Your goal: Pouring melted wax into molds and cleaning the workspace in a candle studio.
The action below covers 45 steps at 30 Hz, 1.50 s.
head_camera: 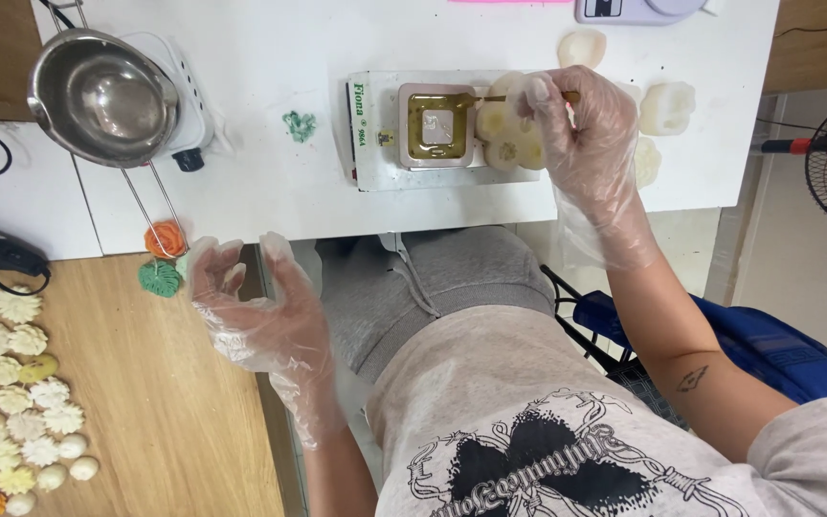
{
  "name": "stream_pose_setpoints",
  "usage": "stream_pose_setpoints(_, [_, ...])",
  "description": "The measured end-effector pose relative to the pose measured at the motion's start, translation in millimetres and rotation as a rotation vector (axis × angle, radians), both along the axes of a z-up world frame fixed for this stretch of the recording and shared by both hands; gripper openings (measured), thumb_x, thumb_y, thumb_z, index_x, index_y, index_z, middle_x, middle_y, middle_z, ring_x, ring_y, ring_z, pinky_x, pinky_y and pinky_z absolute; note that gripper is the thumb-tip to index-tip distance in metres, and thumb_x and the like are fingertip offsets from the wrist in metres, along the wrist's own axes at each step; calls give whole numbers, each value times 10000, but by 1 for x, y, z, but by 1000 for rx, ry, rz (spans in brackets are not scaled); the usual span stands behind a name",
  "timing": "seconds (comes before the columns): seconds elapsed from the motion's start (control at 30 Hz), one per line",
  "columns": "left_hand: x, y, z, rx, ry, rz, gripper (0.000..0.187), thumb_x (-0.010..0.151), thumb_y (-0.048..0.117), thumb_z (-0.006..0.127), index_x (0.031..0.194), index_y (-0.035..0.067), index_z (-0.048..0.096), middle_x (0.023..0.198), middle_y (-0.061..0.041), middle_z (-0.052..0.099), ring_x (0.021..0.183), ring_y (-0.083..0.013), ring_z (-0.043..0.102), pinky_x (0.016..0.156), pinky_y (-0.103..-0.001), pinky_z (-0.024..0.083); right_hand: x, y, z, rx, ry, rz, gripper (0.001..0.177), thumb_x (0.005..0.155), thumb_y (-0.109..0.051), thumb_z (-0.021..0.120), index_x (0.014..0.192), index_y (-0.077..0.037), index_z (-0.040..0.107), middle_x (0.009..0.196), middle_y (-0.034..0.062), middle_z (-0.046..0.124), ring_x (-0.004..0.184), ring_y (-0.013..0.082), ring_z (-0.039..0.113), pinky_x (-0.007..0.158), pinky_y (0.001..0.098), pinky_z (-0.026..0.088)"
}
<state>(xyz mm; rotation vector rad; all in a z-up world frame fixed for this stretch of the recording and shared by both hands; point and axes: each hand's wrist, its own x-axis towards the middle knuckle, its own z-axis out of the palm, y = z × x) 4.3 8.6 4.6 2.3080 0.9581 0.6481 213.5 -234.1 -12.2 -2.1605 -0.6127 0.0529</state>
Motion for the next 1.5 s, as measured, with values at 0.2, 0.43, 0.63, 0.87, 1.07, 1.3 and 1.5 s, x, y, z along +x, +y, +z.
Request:
stream_pose_setpoints(0.2, [-2,7,-5,12,-3,16,428,1116,202,725,1411,1,489,1203,-129,638,1120,-228,681,996,-367,593,-3,-2,-19,433,348,-226,297,1173,-309,569,1077,-39,647,984,41,714,875,101,682,831,272,589])
stream_pose_setpoints(0.43, [2,17,1,-4,-45,60,414,1080,203,738,1360,-3,513,1166,-136,639,1081,-242,673,974,-387,581,2,6,-24,722,619,-366,324,1122,-331,626,1034,-27,691,890,83,695,772,136,665,758,273,546])
stream_pose_setpoints(0.63, [-3,38,1,12,-84,156,420,1005,219,768,1292,8,545,1108,-131,652,1009,-249,683,915,-376,594,-23,127,-16,737,902,-276,293,1028,-334,628,1010,-46,680,890,93,751,776,143,710,755,289,591])
stream_pose_setpoints(0.87, [-31,74,-14,95,-103,110,476,982,221,764,1319,-5,515,1105,-126,667,946,-245,699,825,-337,603,-73,278,-65,678,983,50,528,970,-452,654,1167,38,653,1027,110,725,973,164,692,975,328,575])
stream_pose_setpoints(1.07, [-41,113,-32,-12,57,150,499,960,247,795,1289,-21,531,1077,-109,692,937,-253,700,831,-345,583,-83,296,-70,700,1016,46,740,921,-545,673,1337,49,523,1051,117,694,966,174,665,938,342,560])
stream_pose_setpoints(1.3, [-29,135,-12,-115,32,46,490,1029,198,746,1363,-56,493,1192,-155,610,1143,-257,624,1013,-375,501,-51,170,51,234,943,50,638,904,-590,592,1317,-107,643,1127,90,773,972,204,726,1036,423,563])
stream_pose_setpoints(1.5, [-15,90,-8,-124,-42,46,513,1077,195,704,1433,-67,444,1214,-138,620,1104,-241,623,1018,-368,514,79,-16,-2,-383,142,-88,243,1023,-253,643,1214,-120,713,1088,72,770,917,201,756,834,336,632])
